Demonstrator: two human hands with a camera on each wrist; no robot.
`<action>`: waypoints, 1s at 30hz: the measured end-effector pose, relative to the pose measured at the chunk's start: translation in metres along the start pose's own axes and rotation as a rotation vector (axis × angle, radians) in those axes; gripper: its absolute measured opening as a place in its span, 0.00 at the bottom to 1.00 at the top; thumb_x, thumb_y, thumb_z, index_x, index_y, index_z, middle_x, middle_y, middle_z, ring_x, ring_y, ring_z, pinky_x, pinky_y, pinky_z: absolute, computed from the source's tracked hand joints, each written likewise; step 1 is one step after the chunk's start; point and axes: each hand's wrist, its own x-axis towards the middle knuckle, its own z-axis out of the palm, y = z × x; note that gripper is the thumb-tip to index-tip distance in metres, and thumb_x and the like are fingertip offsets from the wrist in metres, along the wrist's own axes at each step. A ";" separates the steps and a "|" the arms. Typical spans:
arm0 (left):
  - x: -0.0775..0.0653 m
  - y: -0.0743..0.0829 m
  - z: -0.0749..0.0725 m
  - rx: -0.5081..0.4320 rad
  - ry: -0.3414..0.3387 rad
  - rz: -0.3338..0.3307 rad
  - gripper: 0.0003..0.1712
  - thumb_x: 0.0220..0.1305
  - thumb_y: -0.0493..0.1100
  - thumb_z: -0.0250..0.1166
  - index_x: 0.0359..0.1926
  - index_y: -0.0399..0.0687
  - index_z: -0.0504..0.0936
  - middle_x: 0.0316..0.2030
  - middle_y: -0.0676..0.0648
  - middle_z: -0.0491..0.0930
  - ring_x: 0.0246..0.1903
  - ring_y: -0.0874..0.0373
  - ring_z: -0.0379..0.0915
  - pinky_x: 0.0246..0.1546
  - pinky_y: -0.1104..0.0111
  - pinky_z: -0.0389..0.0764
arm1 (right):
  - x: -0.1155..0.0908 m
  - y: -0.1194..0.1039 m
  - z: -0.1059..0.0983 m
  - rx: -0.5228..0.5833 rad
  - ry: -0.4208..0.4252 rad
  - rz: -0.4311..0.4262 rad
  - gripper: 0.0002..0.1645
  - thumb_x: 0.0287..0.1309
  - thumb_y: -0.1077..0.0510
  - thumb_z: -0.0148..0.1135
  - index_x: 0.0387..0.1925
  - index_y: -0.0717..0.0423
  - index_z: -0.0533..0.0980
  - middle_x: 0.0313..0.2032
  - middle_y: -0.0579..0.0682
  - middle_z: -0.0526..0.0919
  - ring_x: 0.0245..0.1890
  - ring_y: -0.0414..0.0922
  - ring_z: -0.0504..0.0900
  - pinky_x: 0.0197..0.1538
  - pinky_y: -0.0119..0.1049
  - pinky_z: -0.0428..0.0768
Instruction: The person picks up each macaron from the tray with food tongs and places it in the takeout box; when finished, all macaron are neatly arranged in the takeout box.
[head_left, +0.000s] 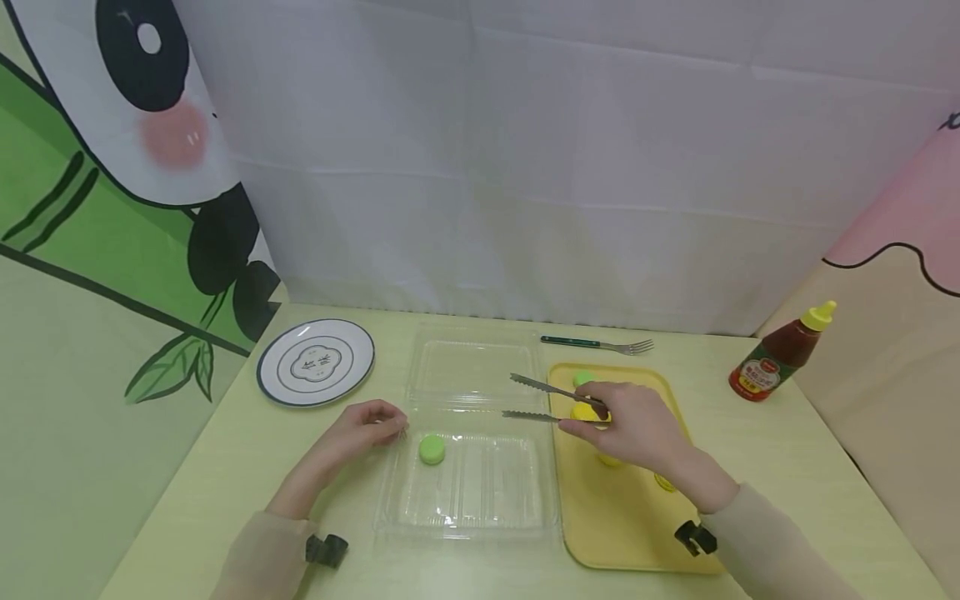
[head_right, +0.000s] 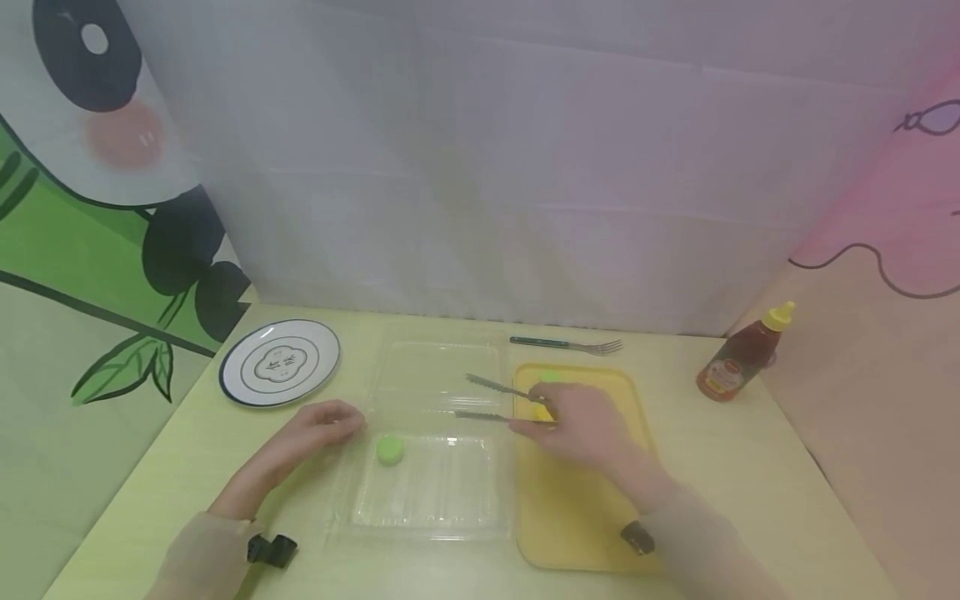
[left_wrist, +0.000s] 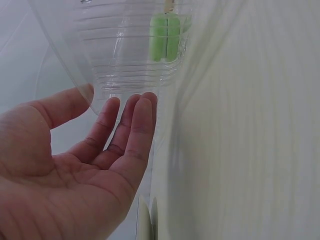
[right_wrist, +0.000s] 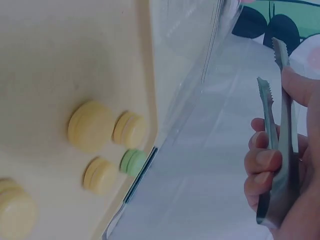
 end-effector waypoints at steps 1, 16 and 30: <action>0.000 0.000 0.000 0.000 -0.001 0.001 0.17 0.71 0.45 0.62 0.49 0.33 0.79 0.42 0.42 0.82 0.41 0.56 0.76 0.46 0.63 0.80 | -0.002 0.004 -0.003 0.005 -0.004 -0.001 0.23 0.55 0.38 0.71 0.42 0.50 0.83 0.18 0.35 0.67 0.18 0.33 0.61 0.22 0.29 0.61; -0.004 0.004 -0.001 -0.016 -0.007 0.006 0.17 0.71 0.45 0.62 0.50 0.32 0.79 0.43 0.41 0.82 0.43 0.55 0.77 0.48 0.62 0.81 | -0.029 0.056 -0.029 -0.041 -0.068 0.101 0.27 0.55 0.34 0.69 0.43 0.51 0.83 0.20 0.36 0.69 0.19 0.35 0.65 0.23 0.30 0.63; -0.005 0.006 0.000 -0.038 -0.004 0.000 0.17 0.71 0.44 0.62 0.49 0.32 0.79 0.43 0.43 0.82 0.43 0.55 0.77 0.49 0.61 0.81 | -0.063 0.088 -0.047 -0.013 -0.077 0.161 0.25 0.55 0.38 0.71 0.43 0.52 0.83 0.22 0.37 0.70 0.20 0.35 0.65 0.23 0.30 0.63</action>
